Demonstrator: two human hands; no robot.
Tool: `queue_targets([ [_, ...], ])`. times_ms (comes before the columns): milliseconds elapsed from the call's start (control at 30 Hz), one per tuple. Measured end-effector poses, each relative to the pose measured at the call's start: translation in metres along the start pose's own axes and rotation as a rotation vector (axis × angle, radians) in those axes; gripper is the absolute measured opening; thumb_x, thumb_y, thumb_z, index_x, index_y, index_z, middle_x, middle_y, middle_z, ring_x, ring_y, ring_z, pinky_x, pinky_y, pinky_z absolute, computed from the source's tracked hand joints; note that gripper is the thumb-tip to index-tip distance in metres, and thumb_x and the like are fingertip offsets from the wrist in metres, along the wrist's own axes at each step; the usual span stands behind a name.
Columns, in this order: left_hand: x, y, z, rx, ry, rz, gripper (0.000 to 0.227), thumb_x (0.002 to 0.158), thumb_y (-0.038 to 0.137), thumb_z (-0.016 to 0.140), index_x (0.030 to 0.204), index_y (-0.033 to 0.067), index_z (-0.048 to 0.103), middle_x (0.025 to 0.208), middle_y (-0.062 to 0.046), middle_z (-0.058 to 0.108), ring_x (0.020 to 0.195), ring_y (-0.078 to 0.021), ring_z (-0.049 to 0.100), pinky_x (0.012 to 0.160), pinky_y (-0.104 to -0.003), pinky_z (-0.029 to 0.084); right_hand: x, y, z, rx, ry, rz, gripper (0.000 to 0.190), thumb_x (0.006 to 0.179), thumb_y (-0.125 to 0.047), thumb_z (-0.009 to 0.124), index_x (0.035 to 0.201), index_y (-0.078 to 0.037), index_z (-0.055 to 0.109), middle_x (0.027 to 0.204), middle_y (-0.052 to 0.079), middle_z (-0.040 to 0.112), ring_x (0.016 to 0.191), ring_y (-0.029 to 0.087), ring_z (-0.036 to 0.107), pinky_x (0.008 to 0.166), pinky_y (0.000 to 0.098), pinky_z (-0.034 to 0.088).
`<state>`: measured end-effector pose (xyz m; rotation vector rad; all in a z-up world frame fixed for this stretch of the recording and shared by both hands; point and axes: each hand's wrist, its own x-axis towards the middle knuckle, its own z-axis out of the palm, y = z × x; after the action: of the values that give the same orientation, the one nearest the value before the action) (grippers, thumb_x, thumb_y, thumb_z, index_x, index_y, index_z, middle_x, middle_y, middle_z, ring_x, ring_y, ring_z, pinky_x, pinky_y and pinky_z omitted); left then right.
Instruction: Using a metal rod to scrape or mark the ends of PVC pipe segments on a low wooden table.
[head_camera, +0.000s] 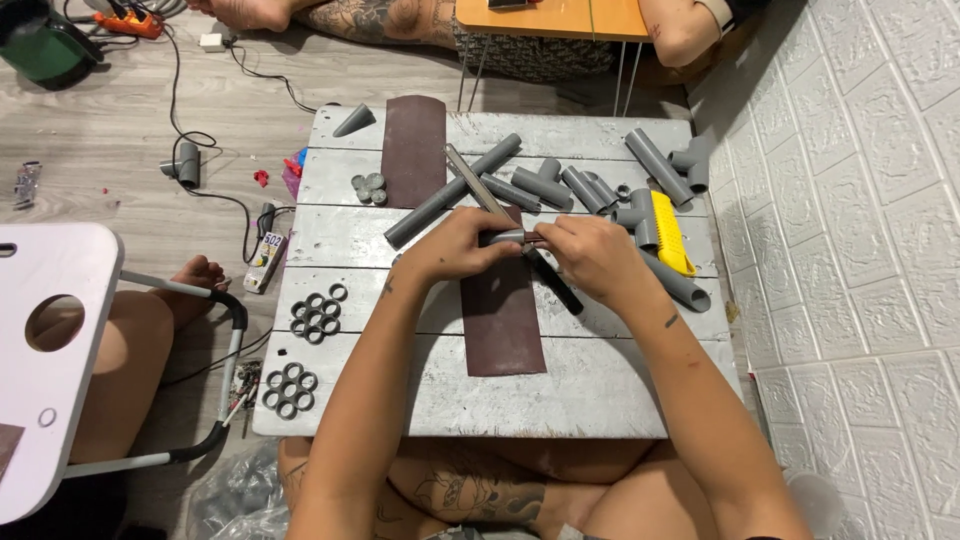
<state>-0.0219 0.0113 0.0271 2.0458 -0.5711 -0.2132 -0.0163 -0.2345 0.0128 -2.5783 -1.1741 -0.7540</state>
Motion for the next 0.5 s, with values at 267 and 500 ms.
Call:
queue_targets([
  [267,0.000,0.013,0.004,0.410,0.115,0.183,0.034,0.085,0.021,0.076,0.118,0.0142,0.075,0.099,-0.014,0.078,0.093,-0.0406,0.072,0.080,-0.053,0.058,0.008,-0.003,-0.013,1.080,-0.387,0.748,0.027,0.105,-0.027,0.053,0.081,-0.016,0.061,0.061,-0.003,0.046,0.049,0.011,0.041,0.049,0.0285,0.035],
  [500,0.001,-0.003,0.000,0.259,0.386,0.183,0.026,0.094,0.025,0.071,0.120,0.0196,0.069,0.086,-0.006,0.075,0.082,-0.0284,0.074,0.075,-0.041,0.060,-0.011,0.035,0.005,0.108,-0.046,0.533,0.032,0.109,-0.038,0.054,0.114,-0.013,0.074,0.090,0.009,0.072,0.082,0.029,0.071,0.069,0.0383,0.054],
])
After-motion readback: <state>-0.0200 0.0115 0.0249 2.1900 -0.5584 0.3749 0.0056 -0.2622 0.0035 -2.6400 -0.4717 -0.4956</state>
